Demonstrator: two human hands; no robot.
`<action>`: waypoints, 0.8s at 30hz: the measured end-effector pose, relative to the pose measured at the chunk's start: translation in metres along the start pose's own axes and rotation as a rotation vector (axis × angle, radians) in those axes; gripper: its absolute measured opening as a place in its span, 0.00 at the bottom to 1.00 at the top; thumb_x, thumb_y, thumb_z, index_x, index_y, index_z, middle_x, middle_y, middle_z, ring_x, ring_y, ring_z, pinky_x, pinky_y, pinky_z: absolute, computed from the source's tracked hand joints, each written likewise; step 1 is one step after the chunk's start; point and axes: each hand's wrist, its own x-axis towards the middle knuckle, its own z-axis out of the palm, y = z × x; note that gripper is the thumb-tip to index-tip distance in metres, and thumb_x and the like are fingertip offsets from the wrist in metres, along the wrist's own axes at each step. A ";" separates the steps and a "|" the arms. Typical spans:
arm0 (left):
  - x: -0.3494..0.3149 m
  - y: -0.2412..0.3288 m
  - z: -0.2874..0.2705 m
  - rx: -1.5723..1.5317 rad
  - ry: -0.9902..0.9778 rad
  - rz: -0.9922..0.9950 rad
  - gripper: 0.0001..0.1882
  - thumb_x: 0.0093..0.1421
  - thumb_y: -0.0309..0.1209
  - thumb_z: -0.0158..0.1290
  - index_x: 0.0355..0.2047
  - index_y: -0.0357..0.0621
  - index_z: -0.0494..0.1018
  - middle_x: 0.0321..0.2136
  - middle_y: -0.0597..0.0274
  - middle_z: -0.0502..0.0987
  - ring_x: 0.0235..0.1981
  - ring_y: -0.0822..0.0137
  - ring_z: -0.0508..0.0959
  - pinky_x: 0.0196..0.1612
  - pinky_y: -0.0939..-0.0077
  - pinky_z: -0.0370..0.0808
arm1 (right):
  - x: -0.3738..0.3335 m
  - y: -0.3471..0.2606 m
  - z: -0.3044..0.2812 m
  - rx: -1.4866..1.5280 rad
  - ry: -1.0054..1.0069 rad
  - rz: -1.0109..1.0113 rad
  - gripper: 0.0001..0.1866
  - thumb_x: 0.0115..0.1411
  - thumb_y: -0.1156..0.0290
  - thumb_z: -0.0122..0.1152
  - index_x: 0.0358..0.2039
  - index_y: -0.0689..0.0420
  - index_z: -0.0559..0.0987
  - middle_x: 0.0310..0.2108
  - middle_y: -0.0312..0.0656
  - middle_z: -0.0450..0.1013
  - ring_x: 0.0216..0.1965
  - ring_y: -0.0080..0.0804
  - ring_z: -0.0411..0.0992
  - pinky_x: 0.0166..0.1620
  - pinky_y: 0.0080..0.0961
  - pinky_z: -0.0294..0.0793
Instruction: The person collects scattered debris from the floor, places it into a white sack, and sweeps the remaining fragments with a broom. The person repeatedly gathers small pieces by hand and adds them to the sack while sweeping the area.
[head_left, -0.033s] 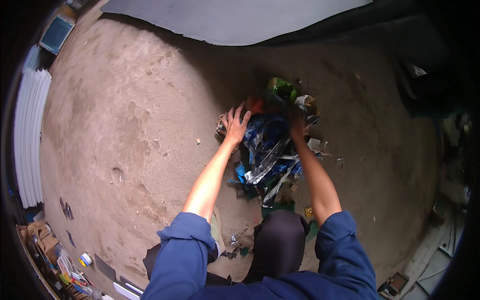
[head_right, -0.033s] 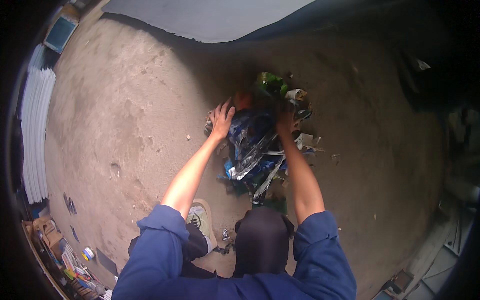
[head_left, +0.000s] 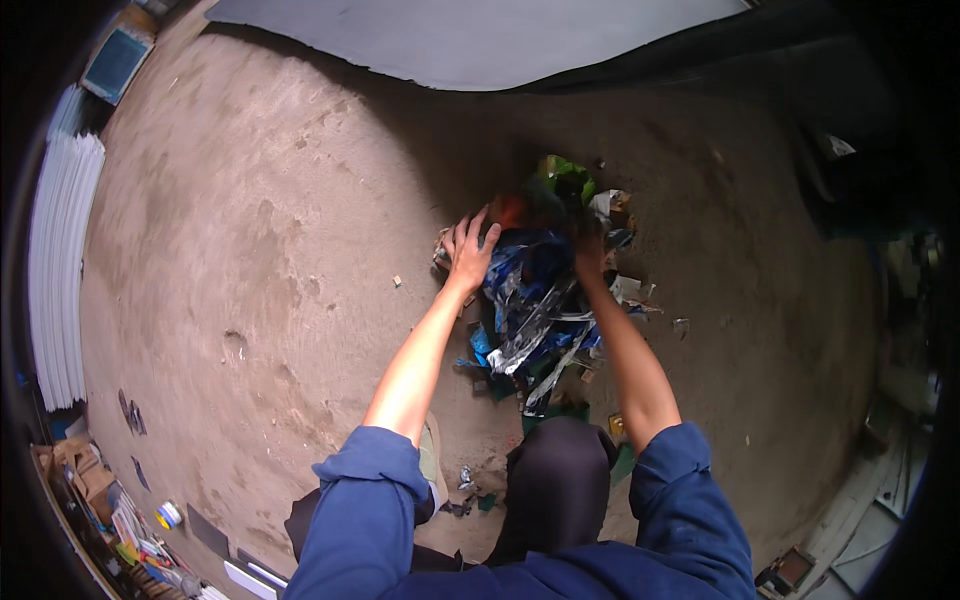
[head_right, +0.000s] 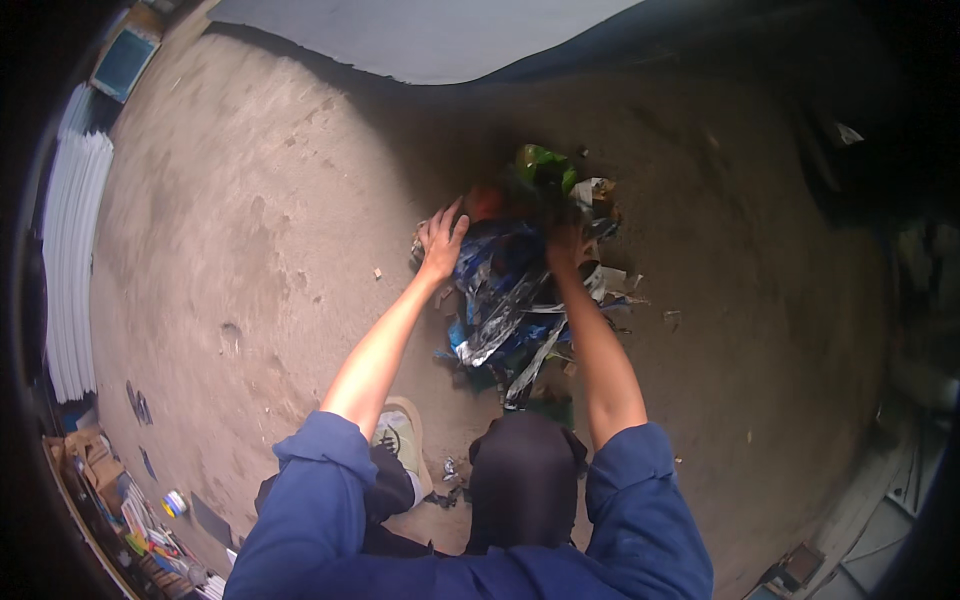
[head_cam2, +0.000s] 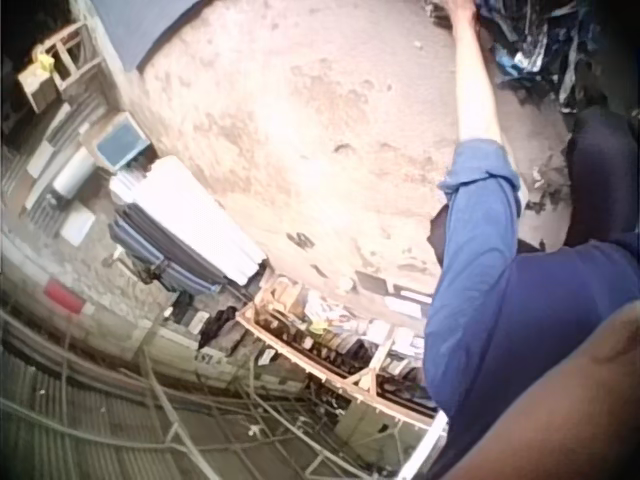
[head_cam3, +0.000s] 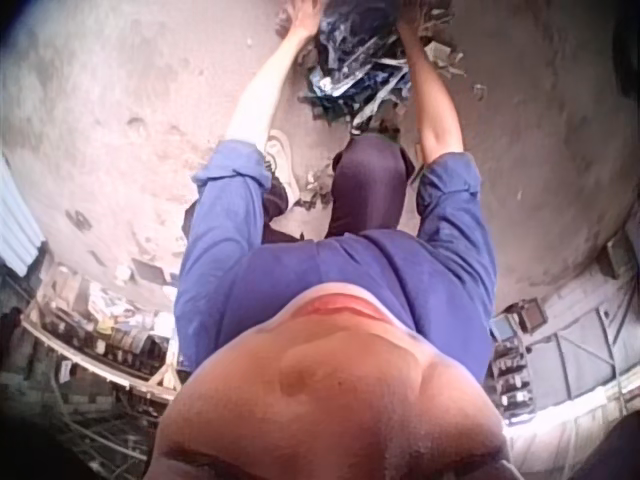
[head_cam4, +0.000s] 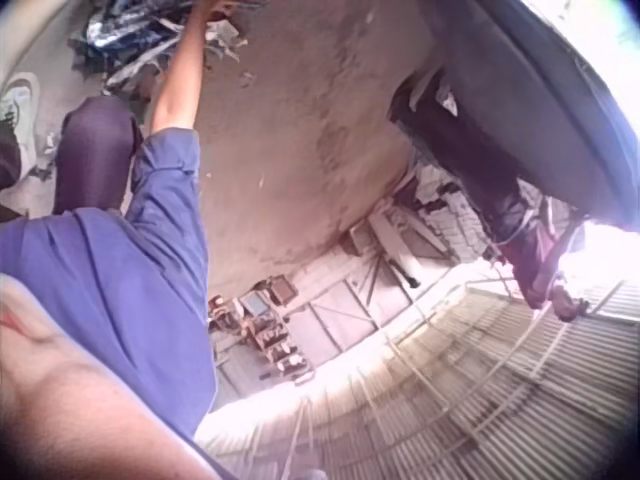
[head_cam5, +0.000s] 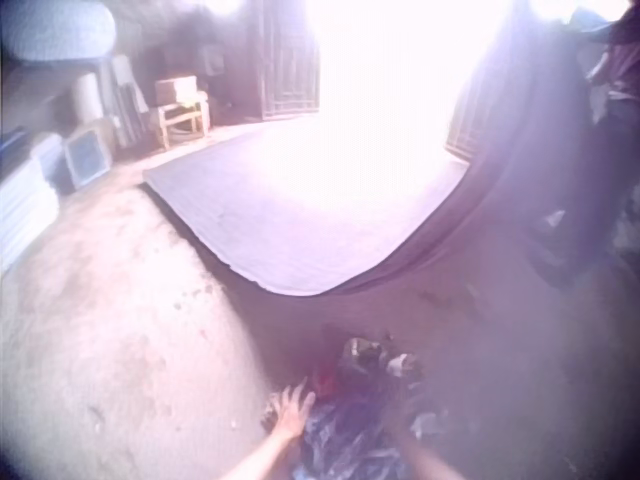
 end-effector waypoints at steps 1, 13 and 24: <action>-0.007 -0.004 -0.008 0.041 0.055 0.029 0.28 0.55 0.55 0.36 0.53 0.58 0.58 0.51 0.50 0.57 0.54 0.51 0.51 0.56 0.60 0.47 | -0.011 -0.026 0.006 0.003 -0.047 0.009 0.33 0.54 0.42 0.35 0.57 0.46 0.53 0.58 0.40 0.47 0.60 0.43 0.41 0.55 0.59 0.33; -0.129 -0.084 -0.154 0.282 0.161 -0.198 0.28 0.55 0.55 0.36 0.49 0.52 0.64 0.49 0.54 0.63 0.53 0.59 0.57 0.55 0.64 0.46 | -0.098 -0.188 0.035 0.647 -0.564 -0.234 0.30 0.56 0.50 0.41 0.51 0.61 0.61 0.52 0.56 0.55 0.52 0.47 0.56 0.54 0.32 0.53; -0.179 -0.055 -0.128 0.409 -0.099 -0.370 0.67 0.24 0.62 0.60 0.58 0.64 0.29 0.57 0.38 0.27 0.58 0.41 0.27 0.57 0.46 0.36 | -0.147 -0.144 0.007 0.169 -0.490 0.042 0.46 0.41 0.31 0.46 0.58 0.40 0.50 0.58 0.58 0.39 0.58 0.62 0.34 0.57 0.50 0.36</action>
